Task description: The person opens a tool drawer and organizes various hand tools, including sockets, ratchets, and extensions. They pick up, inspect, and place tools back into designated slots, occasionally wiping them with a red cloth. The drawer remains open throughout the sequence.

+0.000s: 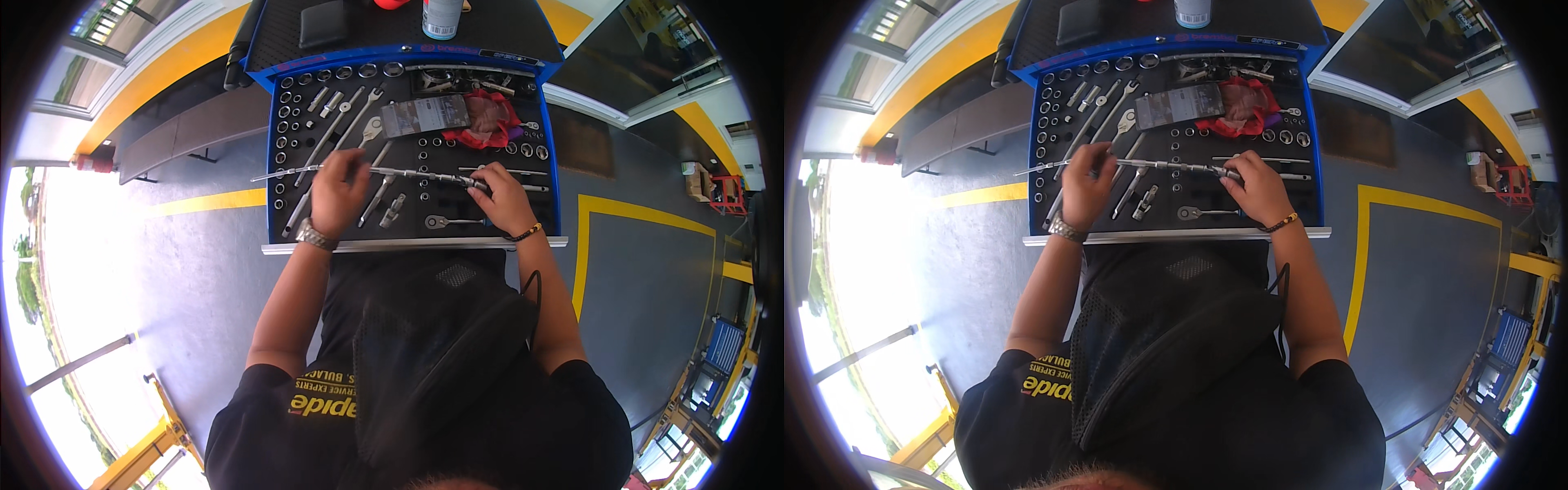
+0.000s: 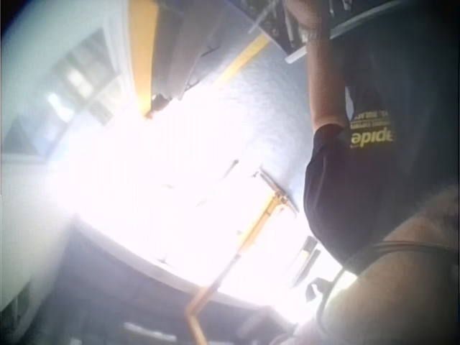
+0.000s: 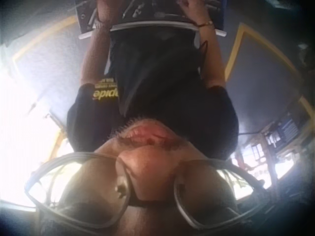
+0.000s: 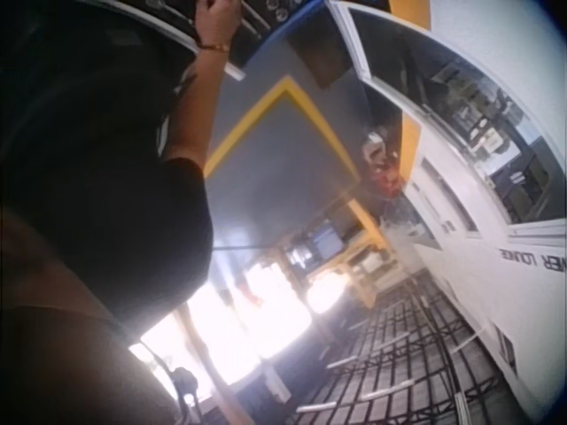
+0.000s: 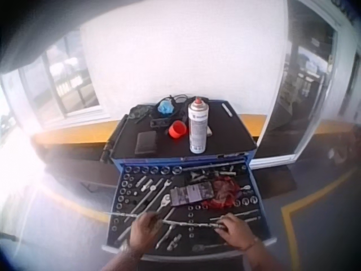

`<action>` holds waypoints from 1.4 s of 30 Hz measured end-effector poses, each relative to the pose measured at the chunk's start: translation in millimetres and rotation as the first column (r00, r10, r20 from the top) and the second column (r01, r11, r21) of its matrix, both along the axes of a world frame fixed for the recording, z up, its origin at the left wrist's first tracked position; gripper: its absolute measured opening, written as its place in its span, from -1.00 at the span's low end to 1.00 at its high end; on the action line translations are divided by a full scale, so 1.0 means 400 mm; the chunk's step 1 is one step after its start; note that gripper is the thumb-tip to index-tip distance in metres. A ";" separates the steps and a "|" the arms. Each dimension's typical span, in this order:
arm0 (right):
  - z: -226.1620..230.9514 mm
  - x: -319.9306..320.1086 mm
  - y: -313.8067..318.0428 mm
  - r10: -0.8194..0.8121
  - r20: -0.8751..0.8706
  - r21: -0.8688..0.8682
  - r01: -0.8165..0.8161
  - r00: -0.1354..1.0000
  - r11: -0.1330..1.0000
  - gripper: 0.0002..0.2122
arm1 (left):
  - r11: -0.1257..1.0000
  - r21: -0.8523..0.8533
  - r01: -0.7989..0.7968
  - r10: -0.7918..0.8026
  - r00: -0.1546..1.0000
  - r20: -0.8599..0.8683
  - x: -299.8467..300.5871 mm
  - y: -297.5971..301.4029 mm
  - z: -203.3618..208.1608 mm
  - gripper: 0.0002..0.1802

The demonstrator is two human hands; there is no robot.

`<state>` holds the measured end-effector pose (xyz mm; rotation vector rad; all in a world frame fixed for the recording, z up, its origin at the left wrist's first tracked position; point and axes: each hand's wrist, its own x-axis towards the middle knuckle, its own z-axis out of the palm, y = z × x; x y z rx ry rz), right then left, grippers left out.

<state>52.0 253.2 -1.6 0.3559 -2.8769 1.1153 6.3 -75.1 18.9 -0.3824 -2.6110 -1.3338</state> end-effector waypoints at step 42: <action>0.008 -0.003 0.032 0.122 0.263 -0.561 0.049 0.957 0.827 -0.71 | 0.827 -0.405 0.390 -0.480 0.865 -0.147 -0.007 0.317 -0.072 -0.70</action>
